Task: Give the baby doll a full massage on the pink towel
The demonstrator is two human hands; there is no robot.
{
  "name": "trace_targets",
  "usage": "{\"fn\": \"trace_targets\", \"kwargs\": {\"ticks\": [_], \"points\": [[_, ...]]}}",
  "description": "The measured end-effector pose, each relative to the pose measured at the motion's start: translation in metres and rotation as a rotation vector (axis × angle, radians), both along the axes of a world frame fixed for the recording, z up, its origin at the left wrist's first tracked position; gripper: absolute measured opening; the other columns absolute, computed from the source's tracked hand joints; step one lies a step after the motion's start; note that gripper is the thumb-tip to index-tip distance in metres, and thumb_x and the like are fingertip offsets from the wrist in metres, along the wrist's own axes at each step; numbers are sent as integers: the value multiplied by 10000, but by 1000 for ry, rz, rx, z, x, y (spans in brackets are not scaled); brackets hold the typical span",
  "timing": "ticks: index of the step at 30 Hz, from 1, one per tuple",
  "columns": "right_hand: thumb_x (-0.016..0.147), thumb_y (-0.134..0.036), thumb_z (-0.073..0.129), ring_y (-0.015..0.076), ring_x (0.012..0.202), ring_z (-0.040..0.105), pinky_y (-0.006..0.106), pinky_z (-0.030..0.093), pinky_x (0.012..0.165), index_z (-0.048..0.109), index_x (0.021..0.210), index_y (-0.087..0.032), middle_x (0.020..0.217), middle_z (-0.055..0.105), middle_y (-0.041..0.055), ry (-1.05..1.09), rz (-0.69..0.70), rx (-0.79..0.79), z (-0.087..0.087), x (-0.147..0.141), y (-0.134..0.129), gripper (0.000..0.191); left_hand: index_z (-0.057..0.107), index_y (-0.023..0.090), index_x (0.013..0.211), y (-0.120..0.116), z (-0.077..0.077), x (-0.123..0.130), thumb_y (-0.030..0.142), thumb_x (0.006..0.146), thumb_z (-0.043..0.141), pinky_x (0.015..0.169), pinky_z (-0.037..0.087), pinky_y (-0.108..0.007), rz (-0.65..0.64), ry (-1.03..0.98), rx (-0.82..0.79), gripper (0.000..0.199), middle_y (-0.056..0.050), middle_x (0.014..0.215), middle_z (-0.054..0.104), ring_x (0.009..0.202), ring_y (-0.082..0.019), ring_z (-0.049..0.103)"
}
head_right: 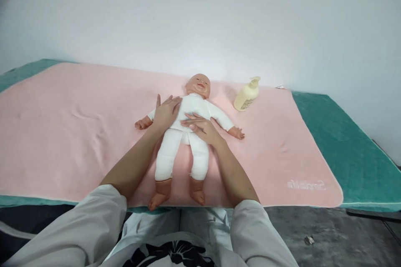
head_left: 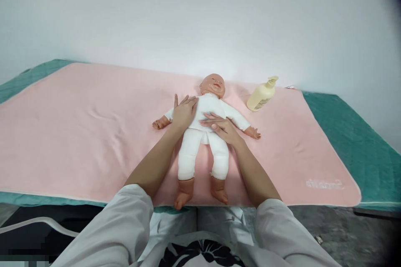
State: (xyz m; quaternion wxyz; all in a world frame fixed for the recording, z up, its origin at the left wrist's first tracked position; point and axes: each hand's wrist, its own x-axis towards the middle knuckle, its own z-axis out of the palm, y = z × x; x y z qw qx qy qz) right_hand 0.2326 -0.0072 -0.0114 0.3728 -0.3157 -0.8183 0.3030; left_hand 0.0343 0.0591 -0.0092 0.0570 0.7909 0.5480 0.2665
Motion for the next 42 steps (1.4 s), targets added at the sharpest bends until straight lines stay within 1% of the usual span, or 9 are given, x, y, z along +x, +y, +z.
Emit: {"fn": "trace_targets", "kwargs": {"ticks": [4,8,13,18,21,25,28,36,42], "points": [[1013,-529,329,188,1435,436,503,153,1287,713,1184,-289,1251,708,4,-91,31,-9,0,-1,2,484,599,239,1323,-1,0,1,270,998,297,1259,35,-564,4,-1,-26,445,-28,1420,584,1399,-247,465],[1017,-506,339,181,1484,351,513,114,1287,638,1296,-309,1354,643,-4,-154,-21,26,-1,1,7,454,588,235,1337,-1,0,3,273,998,293,1263,36,-543,5,6,-27,451,-28,1430,574,1400,-239,464],[1019,-496,319,211,1540,210,559,54,1273,491,1437,-314,1573,393,-10,-303,-194,25,-6,4,15,487,573,231,1352,-3,2,4,265,998,275,1265,11,-524,-2,19,-43,464,-38,1445,561,1390,-218,476],[1014,-487,318,290,1559,100,687,-8,1213,343,1517,-344,1634,255,-29,-451,-415,-30,-7,3,18,523,570,234,1355,-4,3,5,263,998,257,1267,-9,-517,-23,9,-50,476,-51,1453,552,1358,-206,512],[1013,-486,316,320,1551,137,719,-15,1192,334,1522,-343,1630,274,-17,-504,-551,-22,-6,3,17,529,573,236,1353,-4,1,4,263,994,259,1270,-4,-516,-35,-2,-39,478,-54,1450,555,1342,-204,528],[1016,-477,314,348,1535,188,751,-55,1162,428,1481,-319,1570,411,21,-553,-751,-1,-9,6,18,504,569,249,1357,-3,-1,4,260,990,260,1270,-5,-521,-43,-11,-28,479,-47,1446,558,1335,-194,534],[1019,-457,301,373,1523,206,772,-45,1146,477,1455,-290,1529,473,52,-578,-846,10,-12,11,19,499,569,237,1360,-3,-1,4,260,990,260,1271,-13,-518,-45,-11,-40,483,-53,1449,555,1342,-192,527],[1018,-443,279,421,1510,202,790,2,1137,485,1454,-257,1523,481,53,-624,-920,-8,-17,12,19,517,563,230,1368,-2,-1,3,266,996,265,1270,0,-520,-50,-18,-44,478,-50,1453,550,1354,-198,515],[1007,-483,276,446,1502,198,804,-12,1120,497,1447,-200,1514,486,100,-592,-932,1,-17,13,17,567,559,247,1368,-3,0,3,263,997,266,1268,-4,-523,-50,-21,-52,474,-38,1453,550,1356,-193,513]]}}
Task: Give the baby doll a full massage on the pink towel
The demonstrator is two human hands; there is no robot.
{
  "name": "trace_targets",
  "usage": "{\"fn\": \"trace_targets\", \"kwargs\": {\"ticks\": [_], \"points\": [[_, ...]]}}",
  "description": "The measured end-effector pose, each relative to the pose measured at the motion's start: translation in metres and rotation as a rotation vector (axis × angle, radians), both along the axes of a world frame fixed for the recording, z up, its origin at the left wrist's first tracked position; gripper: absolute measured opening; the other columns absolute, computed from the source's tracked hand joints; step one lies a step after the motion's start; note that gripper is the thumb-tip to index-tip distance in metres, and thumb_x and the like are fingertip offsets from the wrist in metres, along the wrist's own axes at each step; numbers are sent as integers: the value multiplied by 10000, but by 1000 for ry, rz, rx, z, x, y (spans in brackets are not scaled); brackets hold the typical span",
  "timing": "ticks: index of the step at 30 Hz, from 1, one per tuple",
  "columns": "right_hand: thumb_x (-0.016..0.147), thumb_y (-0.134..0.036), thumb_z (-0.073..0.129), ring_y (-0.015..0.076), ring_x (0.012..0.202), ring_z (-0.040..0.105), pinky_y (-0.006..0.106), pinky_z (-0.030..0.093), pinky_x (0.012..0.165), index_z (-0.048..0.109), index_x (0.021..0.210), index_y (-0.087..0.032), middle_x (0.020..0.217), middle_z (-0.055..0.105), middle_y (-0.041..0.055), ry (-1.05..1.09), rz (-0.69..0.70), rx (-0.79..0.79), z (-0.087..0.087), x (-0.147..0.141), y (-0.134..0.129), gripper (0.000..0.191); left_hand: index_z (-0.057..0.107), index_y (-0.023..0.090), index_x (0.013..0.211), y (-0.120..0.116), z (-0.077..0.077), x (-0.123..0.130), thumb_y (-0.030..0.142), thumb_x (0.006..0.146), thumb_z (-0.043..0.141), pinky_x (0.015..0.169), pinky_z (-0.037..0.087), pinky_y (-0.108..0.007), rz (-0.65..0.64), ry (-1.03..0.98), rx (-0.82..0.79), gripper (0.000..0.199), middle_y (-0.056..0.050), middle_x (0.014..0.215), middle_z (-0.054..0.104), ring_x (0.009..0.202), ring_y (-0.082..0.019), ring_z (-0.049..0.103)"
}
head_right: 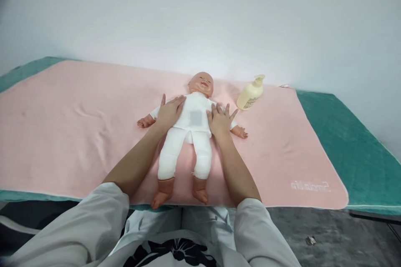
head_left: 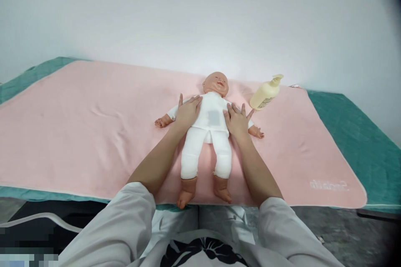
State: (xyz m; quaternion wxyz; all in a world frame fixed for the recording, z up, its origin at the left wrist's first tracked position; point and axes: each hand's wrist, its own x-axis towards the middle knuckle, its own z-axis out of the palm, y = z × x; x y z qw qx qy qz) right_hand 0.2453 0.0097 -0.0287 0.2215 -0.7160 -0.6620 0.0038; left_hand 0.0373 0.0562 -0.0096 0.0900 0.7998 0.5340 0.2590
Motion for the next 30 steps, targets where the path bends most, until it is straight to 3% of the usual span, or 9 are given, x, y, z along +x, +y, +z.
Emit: {"fn": "trace_targets", "kwargs": {"ticks": [5,11,14,24,30], "points": [[1007,-492,265,452,1492,222,785,-1,1134,490,1452,-180,1525,468,116,-6,-7,-4,-1,0,-1,588,558,249,1368,0,0,-1,258,992,272,1268,19,-518,-1,-12,-2,473,-40,1458,546,1344,-190,524],[1007,-490,246,396,1451,344,708,94,1181,492,1448,-196,1511,489,110,-5,4,-5,-4,2,0,584,546,206,1376,2,1,-2,247,981,289,1226,234,-473,-24,-32,-49,473,-64,1466,538,1370,-188,493],[1004,-480,264,397,1440,359,654,144,1199,486,1455,-181,1519,480,111,-15,5,-31,-4,2,0,585,550,189,1372,3,-1,-2,243,979,299,1223,240,-455,-25,-48,-40,470,-70,1458,546,1361,-186,500],[998,-485,270,379,1442,359,661,128,1199,490,1448,-202,1519,481,105,4,11,-33,-4,4,1,575,561,205,1350,5,-5,-3,252,968,306,1215,250,-444,-37,-71,-27,461,-68,1448,558,1356,-179,501],[974,-445,336,347,1494,271,600,205,1207,407,1485,-156,1576,380,144,80,29,33,-1,5,1,591,454,198,1424,4,-6,-3,238,930,377,1227,241,-436,73,-128,35,502,-79,1418,576,1334,-199,514]]}}
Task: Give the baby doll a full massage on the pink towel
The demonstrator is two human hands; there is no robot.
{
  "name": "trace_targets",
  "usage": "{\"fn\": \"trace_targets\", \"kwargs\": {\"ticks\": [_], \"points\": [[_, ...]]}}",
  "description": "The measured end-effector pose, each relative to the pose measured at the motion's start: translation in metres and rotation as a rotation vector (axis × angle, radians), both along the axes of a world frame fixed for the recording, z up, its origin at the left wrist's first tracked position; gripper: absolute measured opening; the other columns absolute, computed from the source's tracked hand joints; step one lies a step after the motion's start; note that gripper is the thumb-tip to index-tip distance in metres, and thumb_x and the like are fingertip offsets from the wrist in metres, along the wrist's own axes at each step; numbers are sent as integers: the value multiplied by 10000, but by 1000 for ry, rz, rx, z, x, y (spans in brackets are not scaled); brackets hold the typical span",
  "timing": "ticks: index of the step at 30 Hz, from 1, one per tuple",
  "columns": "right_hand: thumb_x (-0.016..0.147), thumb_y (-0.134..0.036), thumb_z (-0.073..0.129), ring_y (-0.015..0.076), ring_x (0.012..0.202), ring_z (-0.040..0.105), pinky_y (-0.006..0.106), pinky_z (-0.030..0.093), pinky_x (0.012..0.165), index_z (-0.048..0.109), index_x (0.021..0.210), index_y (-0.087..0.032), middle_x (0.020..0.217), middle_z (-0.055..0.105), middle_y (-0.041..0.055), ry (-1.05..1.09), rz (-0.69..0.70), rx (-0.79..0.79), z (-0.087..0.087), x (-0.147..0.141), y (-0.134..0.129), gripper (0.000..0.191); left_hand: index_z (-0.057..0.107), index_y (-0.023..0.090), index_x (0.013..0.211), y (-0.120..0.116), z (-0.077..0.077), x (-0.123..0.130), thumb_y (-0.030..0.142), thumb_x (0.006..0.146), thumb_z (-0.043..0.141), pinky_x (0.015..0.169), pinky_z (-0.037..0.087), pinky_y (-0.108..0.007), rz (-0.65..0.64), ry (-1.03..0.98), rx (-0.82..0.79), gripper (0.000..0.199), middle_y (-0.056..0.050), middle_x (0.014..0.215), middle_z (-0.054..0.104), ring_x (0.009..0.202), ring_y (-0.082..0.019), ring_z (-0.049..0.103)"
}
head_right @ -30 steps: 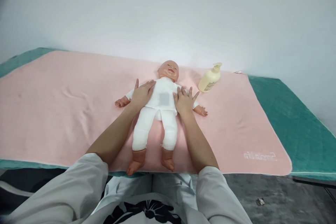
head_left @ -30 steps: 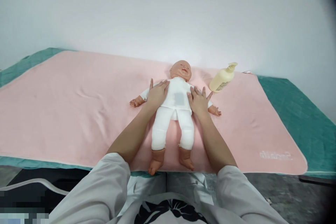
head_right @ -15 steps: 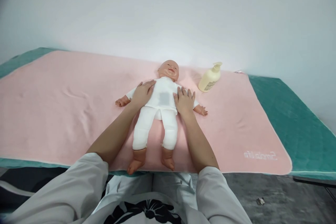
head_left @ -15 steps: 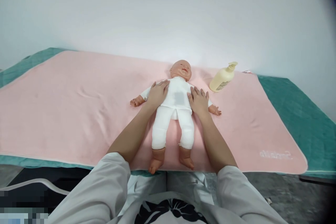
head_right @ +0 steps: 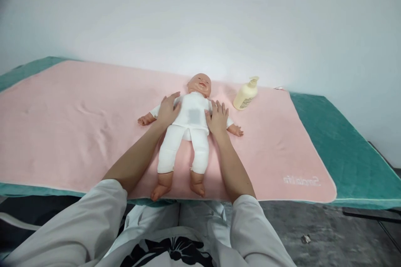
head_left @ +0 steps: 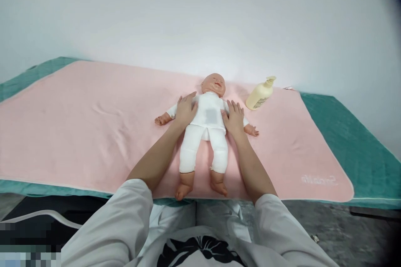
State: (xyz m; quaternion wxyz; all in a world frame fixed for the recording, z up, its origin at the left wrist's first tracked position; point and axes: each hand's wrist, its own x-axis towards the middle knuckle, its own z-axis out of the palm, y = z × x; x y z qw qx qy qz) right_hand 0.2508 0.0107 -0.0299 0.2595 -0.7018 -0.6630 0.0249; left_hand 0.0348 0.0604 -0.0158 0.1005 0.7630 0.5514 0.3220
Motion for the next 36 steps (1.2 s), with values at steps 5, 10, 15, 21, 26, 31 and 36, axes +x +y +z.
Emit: {"fn": "trace_targets", "kwargs": {"ticks": [5,10,15,21,26,31,36], "points": [[982,-393,282,272,1495,272,503,281,1203,383,1477,-148,1575,363,142,89,11,182,5,10,-4,561,512,165,1364,-3,2,-10,234,915,370,1171,340,-388,73,-57,128,476,-103,1400,577,1334,-214,492],[944,-422,415,292,1411,392,487,297,1193,452,1430,-116,1472,493,168,110,13,199,10,39,-10,575,557,209,1302,-11,3,-37,260,917,407,1203,256,-460,202,-44,126,416,-86,1351,620,1298,-234,528],[854,-487,601,320,1300,520,480,415,1100,587,1328,-157,1379,584,155,249,42,-68,20,71,-26,578,605,192,1236,-21,5,-71,358,913,490,1080,398,-443,319,-94,52,381,-114,1280,651,1172,-265,602],[823,-489,642,282,1182,599,383,524,909,587,1307,-193,1327,610,131,370,-126,-341,35,101,-49,570,692,184,1029,-26,9,-100,459,866,563,860,485,-366,442,-150,-140,344,-106,1092,693,947,-259,645],[783,-541,694,271,1130,634,346,516,884,533,1340,-173,1289,633,146,363,-110,-530,40,113,-70,686,659,208,973,-28,15,-112,520,907,481,800,464,-368,485,-129,-294,366,-114,1069,698,969,-291,643],[733,-462,760,250,1061,662,326,512,850,542,1276,-187,1222,675,116,396,-111,-571,38,118,-78,647,584,217,781,-33,21,-122,595,923,383,742,449,-376,497,-33,-414,451,-121,863,689,902,-317,652],[690,-521,774,250,1001,671,311,504,773,585,1184,-168,1171,700,122,375,-164,-565,35,123,-75,636,559,218,712,-38,27,-124,656,878,407,684,453,-373,497,-3,-482,493,-118,780,684,827,-317,654]]}}
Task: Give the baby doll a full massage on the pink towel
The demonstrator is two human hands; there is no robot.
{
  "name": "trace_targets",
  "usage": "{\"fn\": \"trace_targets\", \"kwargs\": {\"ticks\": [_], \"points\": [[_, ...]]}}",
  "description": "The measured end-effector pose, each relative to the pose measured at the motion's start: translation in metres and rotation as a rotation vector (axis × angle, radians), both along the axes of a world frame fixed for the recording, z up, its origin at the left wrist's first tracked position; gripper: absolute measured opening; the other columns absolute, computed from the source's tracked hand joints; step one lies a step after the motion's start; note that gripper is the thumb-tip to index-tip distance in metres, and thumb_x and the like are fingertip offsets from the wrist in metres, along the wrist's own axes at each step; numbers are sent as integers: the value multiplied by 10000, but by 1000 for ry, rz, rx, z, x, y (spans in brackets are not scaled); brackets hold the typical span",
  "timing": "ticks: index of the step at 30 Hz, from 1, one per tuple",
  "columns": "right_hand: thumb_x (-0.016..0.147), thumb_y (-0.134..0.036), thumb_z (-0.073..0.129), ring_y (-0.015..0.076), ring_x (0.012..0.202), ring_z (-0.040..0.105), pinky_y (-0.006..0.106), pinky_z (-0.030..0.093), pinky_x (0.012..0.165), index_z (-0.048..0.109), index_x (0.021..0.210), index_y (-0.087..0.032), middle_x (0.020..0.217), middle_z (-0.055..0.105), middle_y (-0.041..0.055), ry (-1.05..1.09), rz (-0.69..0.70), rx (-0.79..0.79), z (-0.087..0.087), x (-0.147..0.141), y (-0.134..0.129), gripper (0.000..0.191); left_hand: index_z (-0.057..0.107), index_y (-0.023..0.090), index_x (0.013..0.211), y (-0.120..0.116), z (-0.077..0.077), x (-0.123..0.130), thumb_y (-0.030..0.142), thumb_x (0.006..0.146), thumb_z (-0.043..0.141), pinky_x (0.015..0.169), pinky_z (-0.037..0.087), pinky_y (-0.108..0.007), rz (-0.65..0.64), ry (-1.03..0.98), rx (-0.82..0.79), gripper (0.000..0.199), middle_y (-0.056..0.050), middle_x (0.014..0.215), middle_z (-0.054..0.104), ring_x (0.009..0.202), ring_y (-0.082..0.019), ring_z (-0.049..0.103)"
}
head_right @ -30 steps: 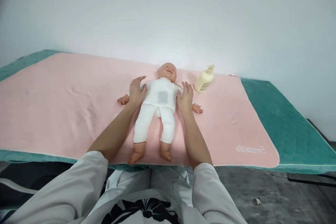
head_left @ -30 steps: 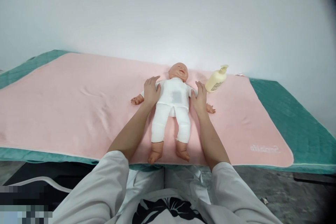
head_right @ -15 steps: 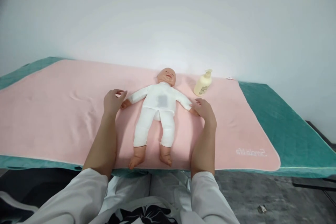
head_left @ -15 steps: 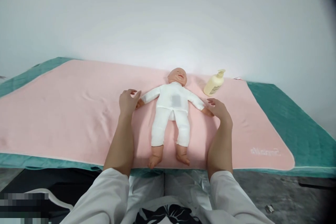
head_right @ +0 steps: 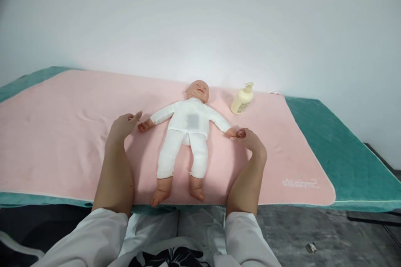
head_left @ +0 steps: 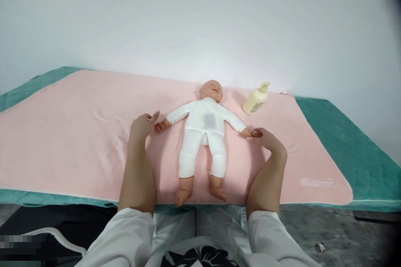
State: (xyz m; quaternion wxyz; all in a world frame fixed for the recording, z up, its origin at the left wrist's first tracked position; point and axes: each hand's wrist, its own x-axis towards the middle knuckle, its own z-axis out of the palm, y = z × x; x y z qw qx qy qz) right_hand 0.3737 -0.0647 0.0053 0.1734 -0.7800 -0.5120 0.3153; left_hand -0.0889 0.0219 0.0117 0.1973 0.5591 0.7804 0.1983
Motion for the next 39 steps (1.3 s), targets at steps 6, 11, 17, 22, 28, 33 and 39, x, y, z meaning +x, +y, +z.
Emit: {"fn": "trace_targets", "kwargs": {"ticks": [6,11,17,22,28,33,39], "points": [[690,-432,783,231,903,694,281,491,725,687,1099,-204,1035,754,82,32,94,12,7,-5,0,478,613,215,704,-3,2,1,698,783,535,653,464,-336,-110,-50,-64,496,-94,778,725,792,-281,665],[685,-394,781,227,816,695,282,487,670,722,952,-187,917,770,83,13,81,24,7,-9,1,343,683,219,824,-4,-1,-3,633,582,755,692,493,-323,-180,-96,-107,485,-72,911,743,884,-282,678],[679,-381,774,233,858,689,293,499,669,658,998,-166,1000,748,111,-63,-43,38,-2,-3,3,402,673,218,803,-1,-6,-7,447,563,791,697,499,-318,-163,-88,-107,352,-55,898,724,893,-270,672],[724,-299,717,220,940,678,316,543,751,617,1127,-171,1118,710,111,30,-135,171,-9,6,5,435,666,220,900,0,-9,-9,397,601,773,695,506,-312,-79,-158,0,363,-53,927,720,907,-255,675],[749,-419,727,213,1010,685,339,602,862,626,1179,-192,1180,666,99,312,-282,413,-11,5,8,497,686,220,1026,-4,-6,-6,348,611,800,774,553,-333,36,-304,185,449,-63,984,727,925,-245,693],[807,-418,658,205,1063,683,337,593,932,592,1231,-166,1207,644,117,342,-396,617,-9,-12,18,497,612,211,1206,-5,-6,5,327,698,770,848,590,-367,97,-445,476,544,-90,1098,712,941,-225,714],[900,-476,522,201,1131,664,314,570,954,543,1296,-167,1258,645,137,77,-419,855,2,-60,24,503,574,193,1209,-8,-4,49,257,798,712,916,590,-333,77,-537,844,438,-92,1159,683,1029,-195,704]]}}
